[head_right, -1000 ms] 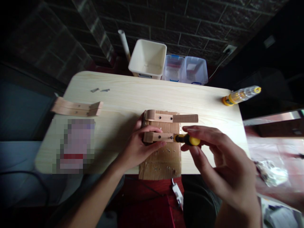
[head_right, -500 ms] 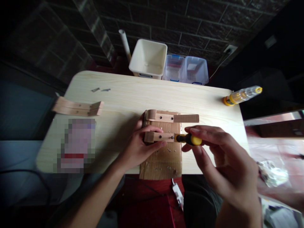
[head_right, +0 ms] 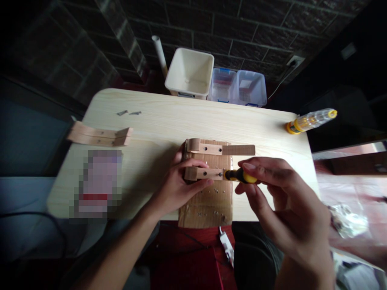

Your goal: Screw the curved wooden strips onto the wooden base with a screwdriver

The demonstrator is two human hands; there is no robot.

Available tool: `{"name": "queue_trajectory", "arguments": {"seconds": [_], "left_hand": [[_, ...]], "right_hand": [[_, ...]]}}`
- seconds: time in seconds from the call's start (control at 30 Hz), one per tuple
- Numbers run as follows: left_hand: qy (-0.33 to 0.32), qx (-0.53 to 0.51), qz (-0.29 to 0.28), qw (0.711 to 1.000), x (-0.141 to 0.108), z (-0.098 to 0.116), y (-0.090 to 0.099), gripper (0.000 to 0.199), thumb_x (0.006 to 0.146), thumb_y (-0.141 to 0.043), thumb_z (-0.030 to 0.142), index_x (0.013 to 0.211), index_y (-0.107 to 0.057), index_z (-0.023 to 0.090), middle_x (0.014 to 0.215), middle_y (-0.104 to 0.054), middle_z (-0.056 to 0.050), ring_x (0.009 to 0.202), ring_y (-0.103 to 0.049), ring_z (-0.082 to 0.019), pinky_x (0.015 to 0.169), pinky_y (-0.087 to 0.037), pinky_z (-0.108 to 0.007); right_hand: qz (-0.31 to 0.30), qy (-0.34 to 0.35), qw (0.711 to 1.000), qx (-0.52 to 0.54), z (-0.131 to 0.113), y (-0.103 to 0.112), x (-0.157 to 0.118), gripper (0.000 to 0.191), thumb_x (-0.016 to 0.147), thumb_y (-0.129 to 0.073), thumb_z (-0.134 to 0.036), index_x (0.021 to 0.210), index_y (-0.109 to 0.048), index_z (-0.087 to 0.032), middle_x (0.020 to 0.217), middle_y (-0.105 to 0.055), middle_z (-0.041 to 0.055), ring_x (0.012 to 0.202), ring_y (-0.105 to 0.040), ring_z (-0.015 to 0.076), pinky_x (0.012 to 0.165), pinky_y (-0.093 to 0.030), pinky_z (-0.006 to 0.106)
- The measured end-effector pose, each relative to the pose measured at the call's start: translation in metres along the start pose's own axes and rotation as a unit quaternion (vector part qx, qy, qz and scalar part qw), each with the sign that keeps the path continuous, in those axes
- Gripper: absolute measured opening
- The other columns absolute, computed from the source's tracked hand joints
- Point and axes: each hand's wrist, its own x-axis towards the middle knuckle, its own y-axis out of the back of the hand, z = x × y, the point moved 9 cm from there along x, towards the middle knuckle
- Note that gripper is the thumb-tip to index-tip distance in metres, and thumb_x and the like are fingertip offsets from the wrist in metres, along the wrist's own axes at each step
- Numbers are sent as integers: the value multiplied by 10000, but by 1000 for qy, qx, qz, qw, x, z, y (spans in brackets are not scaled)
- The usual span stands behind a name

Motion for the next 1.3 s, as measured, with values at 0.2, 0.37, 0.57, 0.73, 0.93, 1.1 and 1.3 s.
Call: {"name": "queue_trajectory", "arguments": {"seconds": [0.2,0.37,0.57,0.73,0.93,1.1,1.3], "left_hand": [[-1,9,-8,1000,-1,0,-1,282,838,-911,406,1076,-788,318,1098,-679,-70,1276,-612,-344,1235,-450,-615],[1,7,-6,1000,0,0,0,282,836,-913,398,1078,-790,319,1164,-643,-77,1292,-614,-345,1224,-466,-609],[-4,7,-5,1000,0,0,0,289,835,-914,390,1085,-787,323,1195,-647,-81,1354,-576,-355,1229,-455,-617],[-7,6,-7,1000,0,-1,-1,282,842,-910,387,1083,-778,321,1135,-688,-72,1345,-585,-348,1238,-446,-624],[-11,3,-1,1000,0,0,-1,291,832,-920,382,1080,-784,316,1200,-659,-84,1387,-562,-349,1240,-450,-613],[-11,7,-3,1000,0,0,-1,292,840,-914,375,1092,-779,319,1185,-667,-78,1362,-575,-341,1234,-454,-610],[-17,8,-7,1000,0,1,-1,280,848,-906,385,1084,-774,313,1162,-699,-82,1392,-553,-352,1237,-446,-627]], "right_hand": [[11,-16,1000,-3,-2,-3,-1,467,938,-639,70,1306,-743,-199,1292,-732,88,1109,-752,213,778,-704,296],[20,-19,1000,5,2,0,1,491,916,-670,79,1311,-742,-204,1288,-732,73,971,-778,175,755,-707,289],[27,-12,1000,2,1,-1,2,460,922,-691,48,1286,-762,-225,1273,-760,56,1188,-747,213,761,-720,279],[40,-28,999,1,3,1,0,422,943,-669,37,1278,-762,-202,1285,-772,71,1070,-788,214,752,-723,313],[39,-31,998,27,5,0,-1,454,918,-701,51,1265,-758,-235,1268,-753,36,1132,-763,181,802,-709,261],[39,-19,999,-3,2,-1,2,457,939,-680,21,1288,-774,-259,1262,-750,46,957,-766,186,727,-710,311],[37,-5,998,-42,-2,2,3,461,920,-684,5,1268,-809,-269,1263,-788,69,1140,-755,296,643,-729,354]]}}
